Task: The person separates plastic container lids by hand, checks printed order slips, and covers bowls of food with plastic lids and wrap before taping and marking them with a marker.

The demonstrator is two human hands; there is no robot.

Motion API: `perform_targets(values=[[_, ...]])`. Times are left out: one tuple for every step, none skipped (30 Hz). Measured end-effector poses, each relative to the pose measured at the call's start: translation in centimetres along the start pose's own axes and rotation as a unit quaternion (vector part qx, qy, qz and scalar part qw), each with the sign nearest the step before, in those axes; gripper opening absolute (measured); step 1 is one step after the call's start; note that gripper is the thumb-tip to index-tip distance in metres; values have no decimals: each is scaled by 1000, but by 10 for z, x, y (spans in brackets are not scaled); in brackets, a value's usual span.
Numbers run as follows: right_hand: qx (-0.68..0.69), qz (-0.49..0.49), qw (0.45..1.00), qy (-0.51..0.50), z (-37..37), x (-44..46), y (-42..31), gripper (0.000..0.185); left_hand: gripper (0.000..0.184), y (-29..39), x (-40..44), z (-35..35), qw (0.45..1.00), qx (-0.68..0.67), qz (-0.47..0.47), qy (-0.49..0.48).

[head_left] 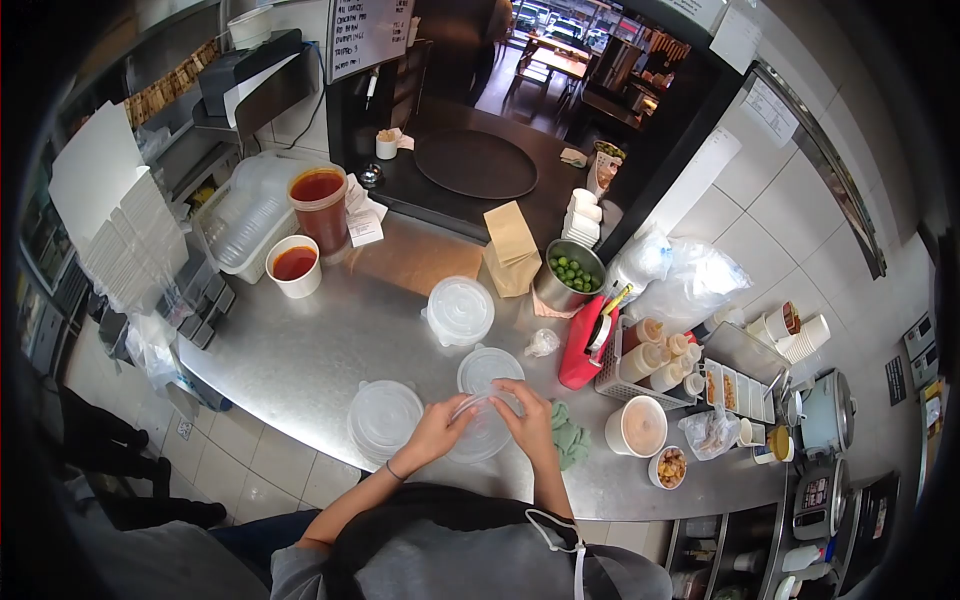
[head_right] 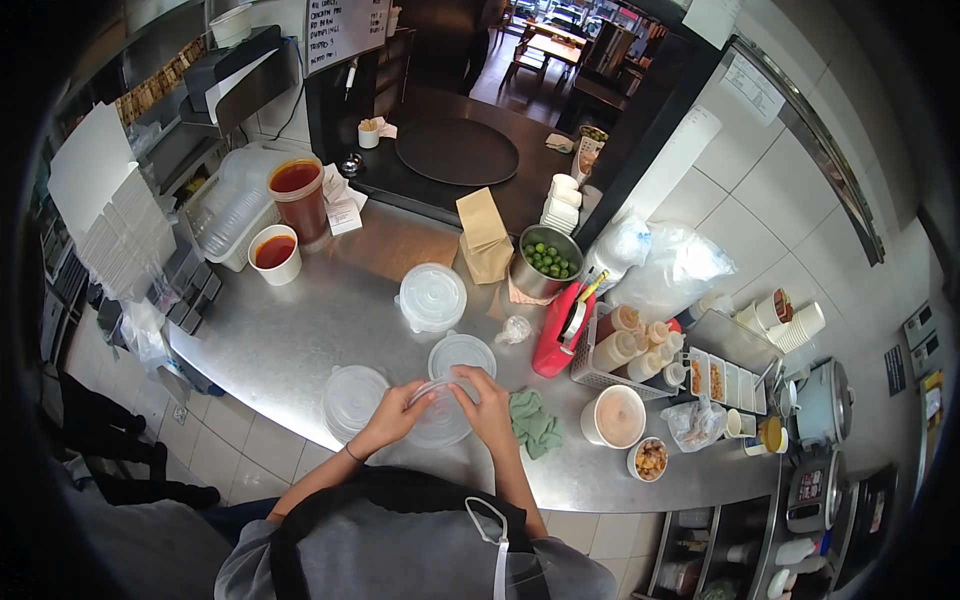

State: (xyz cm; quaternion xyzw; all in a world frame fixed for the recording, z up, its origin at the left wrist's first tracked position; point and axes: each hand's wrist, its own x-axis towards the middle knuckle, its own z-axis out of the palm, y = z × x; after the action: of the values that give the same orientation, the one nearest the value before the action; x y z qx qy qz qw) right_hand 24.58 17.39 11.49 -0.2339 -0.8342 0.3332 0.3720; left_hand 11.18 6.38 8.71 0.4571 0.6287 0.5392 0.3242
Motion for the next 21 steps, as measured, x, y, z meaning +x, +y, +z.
perform_targets(values=[[-20, -22, 1000, 10, 0, 2, -4, 21, 23, 0, 0, 0, 1000, -7, -4, 2], [-39, -43, 998, 20, 0, 3, -6, 21, 23, -1, 1, 1, 1000, -13, -8, 5], [-48, -46, 997, 32, 3, 2, -5, 21, 24, -3, 1, 2, 1000, -17, -6, 10], [-57, -49, 996, 44, 8, -1, -4, 20, 24, -7, 2, 4, 1000, -20, -4, 15], [-65, -51, 995, 56, 12, -3, -3, 20, 24, -10, 2, 5, 1000, -23, -2, 20], [-66, -50, 994, 65, 14, -4, -2, 19, 24, -11, 2, 5, 1000, -23, -1, 21], [-66, -50, 994, 74, 17, -5, -2, 18, 24, -13, 2, 6, 999, -24, -1, 23], [-65, -49, 993, 82, 18, -5, -2, 17, 24, -13, 2, 6, 999, -24, -1, 25], [-63, -48, 994, 81, 19, -5, -2, 17, 23, -11, 1, 5, 999, -21, -5, 25], [-61, -47, 994, 80, 19, -6, -1, 16, 22, -7, 0, 4, 999, -19, -9, 24], [-60, -44, 994, 79, 20, -6, -1, 16, 21, -5, -1, 4, 1000, -17, -14, 22], [-62, -50, 993, 82, 20, -7, -1, 15, 22, -7, -1, 5, 1000, -17, -11, 24], [-65, -55, 993, 86, 21, -7, 0, 15, 23, -10, 0, 6, 1000, -17, -9, 25], [-68, -60, 992, 90, 22, -8, 0, 15, 25, -12, 0, 7, 1000, -17, -6, 26], [-69, -65, 991, 99, 24, -9, 1, 15, 25, -12, 1, 8, 999, -16, -1, 29], [-70, -70, 989, 107, 26, -10, 2, 14, 25, -12, 1, 8, 999, -16, 3, 32], [-71, -76, 988, 115, 28, -10, 3, 14, 24, -12, 1, 9, 999, -16, 8, 36], [-72, -76, 987, 120, 29, -10, 3, 14, 23, -10, 1, 8, 999, -16, 4, 34], [-72, -76, 987, 125, 30, -11, 3, 14, 22, -7, 0, 7, 999, -16, 1, 33], [-73, -75, 986, 131, 31, -11, 3, 13, 20, -5, 0, 7, 999, -16, -3, 31], [-72, -75, 986, 131, 31, -11, 3, 13, 20, -7, 0, 7, 999, -19, 0, 33]])
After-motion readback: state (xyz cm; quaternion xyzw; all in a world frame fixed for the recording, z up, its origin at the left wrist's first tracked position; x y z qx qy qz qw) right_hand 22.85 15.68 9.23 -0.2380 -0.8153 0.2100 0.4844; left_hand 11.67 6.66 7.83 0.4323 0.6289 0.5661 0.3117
